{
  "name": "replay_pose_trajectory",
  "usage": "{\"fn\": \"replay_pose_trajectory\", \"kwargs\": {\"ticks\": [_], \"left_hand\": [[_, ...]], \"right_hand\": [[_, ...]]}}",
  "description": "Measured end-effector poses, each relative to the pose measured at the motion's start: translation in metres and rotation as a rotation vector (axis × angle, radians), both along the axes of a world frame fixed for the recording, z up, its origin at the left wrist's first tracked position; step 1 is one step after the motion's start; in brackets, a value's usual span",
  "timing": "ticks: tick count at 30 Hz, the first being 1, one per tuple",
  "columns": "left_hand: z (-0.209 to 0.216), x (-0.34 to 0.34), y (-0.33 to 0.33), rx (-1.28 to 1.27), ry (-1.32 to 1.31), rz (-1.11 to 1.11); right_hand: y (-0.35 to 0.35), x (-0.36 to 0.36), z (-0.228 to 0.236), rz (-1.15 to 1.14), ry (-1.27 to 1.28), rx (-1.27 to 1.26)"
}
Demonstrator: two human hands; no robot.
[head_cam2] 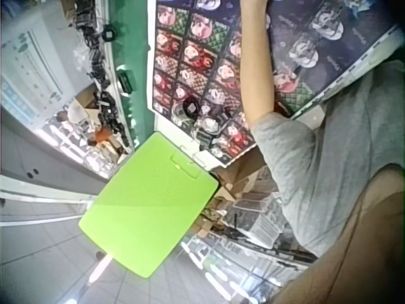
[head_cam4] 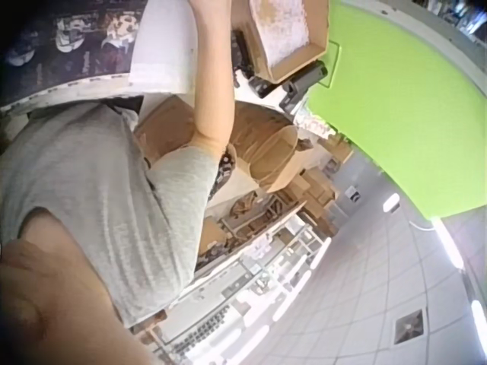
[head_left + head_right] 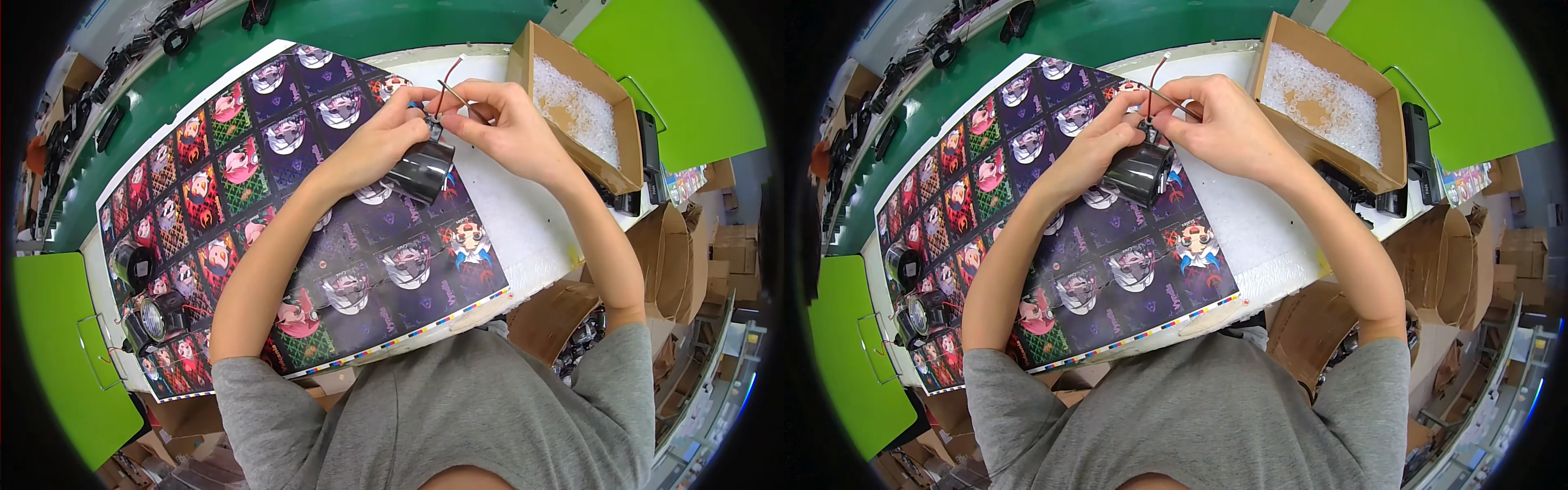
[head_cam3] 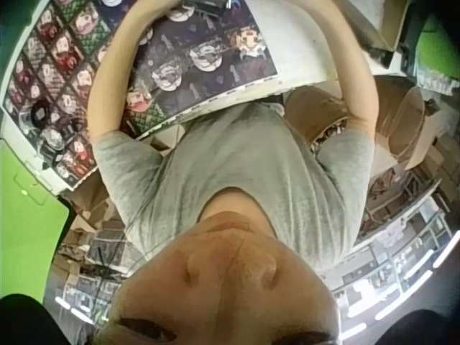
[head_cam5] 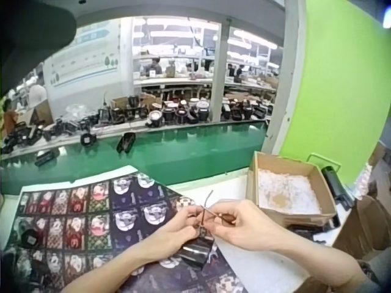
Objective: The person assembles small electronic cooling fans by connecting wires and connectors with a precision screwdriver.
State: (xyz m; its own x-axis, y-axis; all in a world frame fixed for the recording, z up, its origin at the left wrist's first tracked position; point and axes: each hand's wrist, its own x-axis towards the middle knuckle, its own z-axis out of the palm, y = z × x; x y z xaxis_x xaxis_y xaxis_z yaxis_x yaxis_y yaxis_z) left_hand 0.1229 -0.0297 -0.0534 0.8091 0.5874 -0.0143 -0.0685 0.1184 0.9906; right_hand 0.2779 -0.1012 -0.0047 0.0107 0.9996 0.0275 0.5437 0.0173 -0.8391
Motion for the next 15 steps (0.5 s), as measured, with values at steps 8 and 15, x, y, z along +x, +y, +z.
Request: {"fn": "replay_pose_trajectory", "kwargs": {"ticks": [8,15], "left_hand": [[-0.005,0.0,0.006,0.009,0.005,-0.041],[-0.008,-0.001,0.011,-0.072,-0.022,-0.012]], "right_hand": [[0.003,0.003,0.0,0.058,-0.046,0.003],[0.002,0.002,-0.003,0.079,0.133,0.015]]}}
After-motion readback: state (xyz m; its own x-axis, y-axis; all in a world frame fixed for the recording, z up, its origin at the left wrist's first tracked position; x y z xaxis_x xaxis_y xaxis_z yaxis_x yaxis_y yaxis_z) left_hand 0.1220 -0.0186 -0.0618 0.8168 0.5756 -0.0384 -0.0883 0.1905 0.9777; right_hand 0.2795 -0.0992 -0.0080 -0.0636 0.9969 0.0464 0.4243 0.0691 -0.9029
